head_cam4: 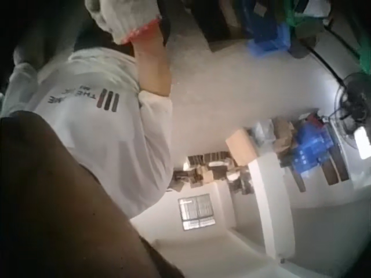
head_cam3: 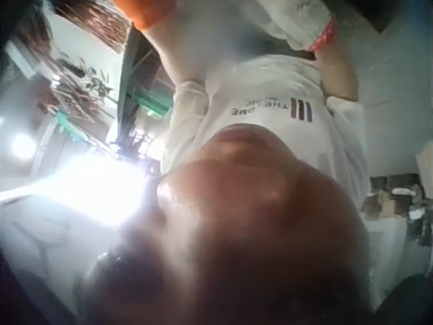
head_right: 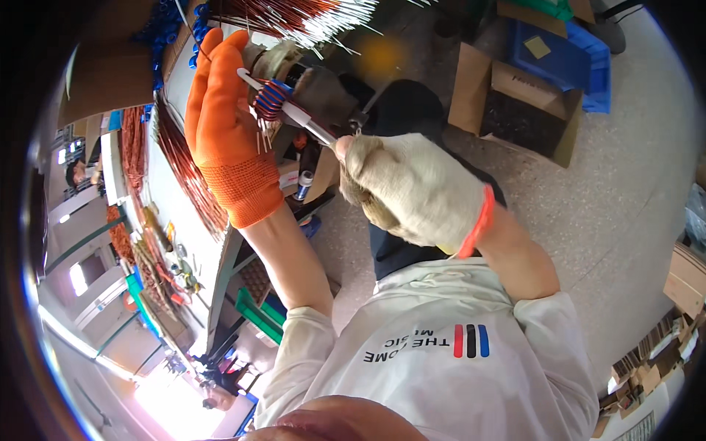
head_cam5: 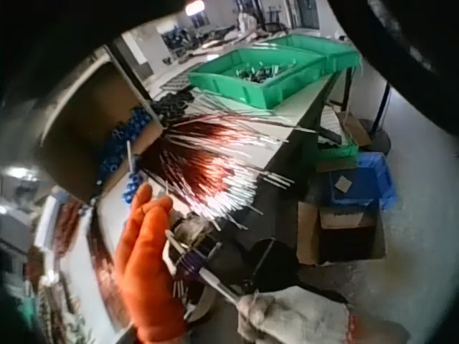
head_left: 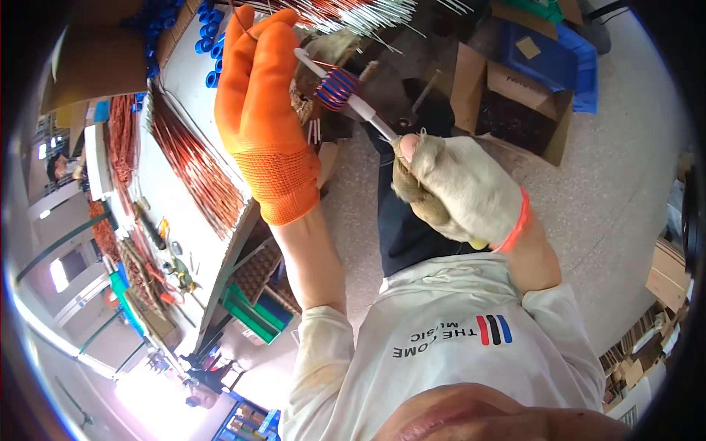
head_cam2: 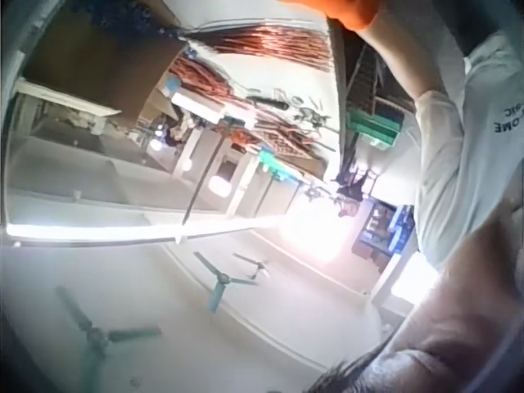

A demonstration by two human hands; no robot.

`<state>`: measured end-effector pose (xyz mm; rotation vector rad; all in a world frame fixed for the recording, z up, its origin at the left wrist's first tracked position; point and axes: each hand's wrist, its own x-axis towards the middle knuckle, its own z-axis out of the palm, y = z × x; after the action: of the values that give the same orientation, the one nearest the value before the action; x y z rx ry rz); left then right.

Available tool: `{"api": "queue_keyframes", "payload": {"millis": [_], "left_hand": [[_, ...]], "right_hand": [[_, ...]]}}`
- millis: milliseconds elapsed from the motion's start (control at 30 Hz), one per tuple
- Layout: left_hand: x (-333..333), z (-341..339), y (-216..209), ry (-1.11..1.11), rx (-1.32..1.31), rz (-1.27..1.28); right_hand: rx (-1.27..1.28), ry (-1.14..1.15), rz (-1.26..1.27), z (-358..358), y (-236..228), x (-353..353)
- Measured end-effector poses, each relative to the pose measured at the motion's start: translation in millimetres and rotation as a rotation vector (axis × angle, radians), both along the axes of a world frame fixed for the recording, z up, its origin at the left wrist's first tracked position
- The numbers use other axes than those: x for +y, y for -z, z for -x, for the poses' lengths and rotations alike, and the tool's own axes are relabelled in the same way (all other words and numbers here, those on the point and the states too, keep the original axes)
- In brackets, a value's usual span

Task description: The person winds copper wire around a circular core held in a vise using a hook tool, repeatedly threading and pulling the wire tight around the core.

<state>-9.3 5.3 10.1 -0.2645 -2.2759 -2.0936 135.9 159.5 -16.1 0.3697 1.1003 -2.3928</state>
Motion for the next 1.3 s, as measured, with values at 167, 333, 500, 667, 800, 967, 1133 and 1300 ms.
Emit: {"api": "queue_keyframes", "payload": {"millis": [167,333,500,667,800,967,1133,1300], "left_hand": [[-46.5,-15.6,-27.6,-0.076,0.434,0.343],[-39.4,-15.9,-71.0,0.53,0.595,0.886],[-28.5,-9.8,-68.3,0.568,0.769,1.076],[-14.2,-17.2,-70.0,0.492,0.798,1.117],[-11.9,-21.5,-68.6,0.425,0.791,1.159],[-17.0,-27.2,-59.5,0.38,0.64,1.024],[-14.5,-28.8,-57.3,0.303,0.659,0.942],[12.2,-35.0,-79.9,0.273,0.609,1.071]], "right_hand": [[-0.211,-0.316,0.518,-73.9,30.4,54.5],[-0.34,0.3,0.018,-175.3,120.3,124.7],[0.444,0.425,-0.833,-34.3,47.0,13.8],[0.896,0.649,-0.91,30.4,26.2,-16.5],[1.025,0.387,-1.189,37.5,12.4,30.9],[1.225,0.14,-1.413,68.9,-18.2,65.7],[1.396,0.073,-1.523,110.2,-59.0,59.5],[0.623,0.317,-0.605,-4.6,28.3,89.4]]}}
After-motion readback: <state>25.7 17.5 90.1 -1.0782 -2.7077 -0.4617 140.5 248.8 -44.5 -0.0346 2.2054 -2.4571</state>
